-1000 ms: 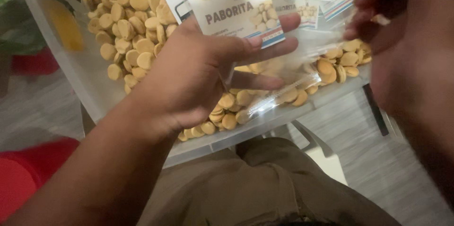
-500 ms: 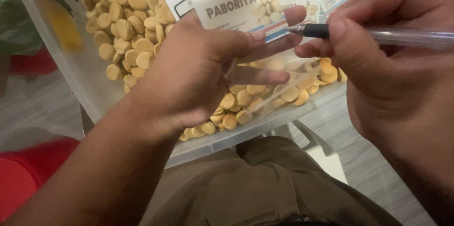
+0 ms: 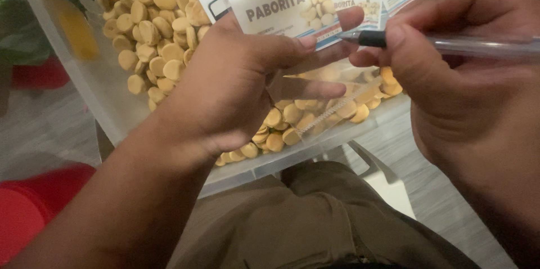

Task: The person writes on a clear plastic bag with a pen, then scoops round cookies from a large bin and places them into the bag on a digital scale. The person adjusts the cookies to reach a target weight and sets the filled bag aside.

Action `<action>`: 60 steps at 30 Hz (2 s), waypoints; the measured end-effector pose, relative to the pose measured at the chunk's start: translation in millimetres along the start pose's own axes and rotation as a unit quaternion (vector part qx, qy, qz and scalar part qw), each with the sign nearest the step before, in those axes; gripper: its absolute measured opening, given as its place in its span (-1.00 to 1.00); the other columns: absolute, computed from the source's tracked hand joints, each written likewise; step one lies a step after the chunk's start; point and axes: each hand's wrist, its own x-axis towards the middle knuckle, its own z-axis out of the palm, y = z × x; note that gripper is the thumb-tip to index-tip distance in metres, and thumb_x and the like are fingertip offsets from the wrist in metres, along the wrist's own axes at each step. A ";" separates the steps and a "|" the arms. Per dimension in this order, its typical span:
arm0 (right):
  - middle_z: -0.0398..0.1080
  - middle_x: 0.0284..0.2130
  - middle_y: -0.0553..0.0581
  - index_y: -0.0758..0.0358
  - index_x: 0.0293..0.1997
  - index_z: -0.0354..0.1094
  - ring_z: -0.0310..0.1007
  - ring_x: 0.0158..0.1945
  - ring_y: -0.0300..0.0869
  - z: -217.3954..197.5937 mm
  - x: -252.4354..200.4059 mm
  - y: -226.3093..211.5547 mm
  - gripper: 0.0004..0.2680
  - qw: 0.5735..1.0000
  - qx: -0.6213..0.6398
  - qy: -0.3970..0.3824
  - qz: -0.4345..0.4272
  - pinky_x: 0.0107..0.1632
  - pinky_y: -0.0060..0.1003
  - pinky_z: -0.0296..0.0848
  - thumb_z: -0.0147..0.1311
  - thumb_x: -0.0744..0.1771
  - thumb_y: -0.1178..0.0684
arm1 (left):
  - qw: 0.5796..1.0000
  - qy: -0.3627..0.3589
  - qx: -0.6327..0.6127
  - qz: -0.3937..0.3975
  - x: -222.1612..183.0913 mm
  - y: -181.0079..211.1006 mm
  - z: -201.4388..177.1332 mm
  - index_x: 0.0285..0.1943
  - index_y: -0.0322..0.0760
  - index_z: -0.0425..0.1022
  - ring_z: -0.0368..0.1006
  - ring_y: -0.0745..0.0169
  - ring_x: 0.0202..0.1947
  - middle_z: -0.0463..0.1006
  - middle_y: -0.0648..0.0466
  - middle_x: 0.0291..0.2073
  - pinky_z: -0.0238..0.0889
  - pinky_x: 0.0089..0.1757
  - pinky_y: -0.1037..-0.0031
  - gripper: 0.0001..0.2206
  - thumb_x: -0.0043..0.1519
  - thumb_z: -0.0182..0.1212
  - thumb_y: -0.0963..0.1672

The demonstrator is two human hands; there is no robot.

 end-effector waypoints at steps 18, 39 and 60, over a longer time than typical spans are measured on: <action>0.39 -0.06 0.28 0.42 0.08 0.12 0.59 -0.02 -0.17 0.0 -8.1 34.7 -0.89 0.985 0.170 0.028 -0.031 0.19 -0.27 0.69 -0.05 0.55 0.18 | 0.999 0.032 0.021 -0.026 3.0 0.5 2.0 0.41 -0.51 0.10 0.53 -0.16 0.20 0.48 -0.34 0.23 0.66 -0.03 0.16 -0.55 0.28 -0.13 -0.32; 0.33 -0.17 0.13 0.25 0.02 0.13 0.38 -0.21 -0.26 -14.1 15.0 75.0 -0.84 0.984 0.153 0.028 0.085 -0.11 -0.38 0.52 0.09 0.44 0.28 | 0.951 0.161 0.103 -0.244 -10.2 -51.1 -15.8 0.25 -0.22 0.38 0.51 0.12 0.03 0.54 0.03 0.01 0.51 0.00 0.18 -0.58 0.23 0.18 -0.05; 0.26 -0.07 0.26 0.08 0.48 0.02 0.47 -0.20 -0.04 58.3 13.9 62.9 -0.41 0.934 -0.209 -0.252 0.141 -0.10 -0.13 0.51 0.24 0.26 0.16 | 0.953 0.178 0.036 -0.241 -68.0 -92.3 -31.2 -0.05 -0.30 0.44 0.42 0.22 -0.42 0.41 0.05 -0.38 0.30 -0.39 0.41 -0.78 0.40 0.04 -0.05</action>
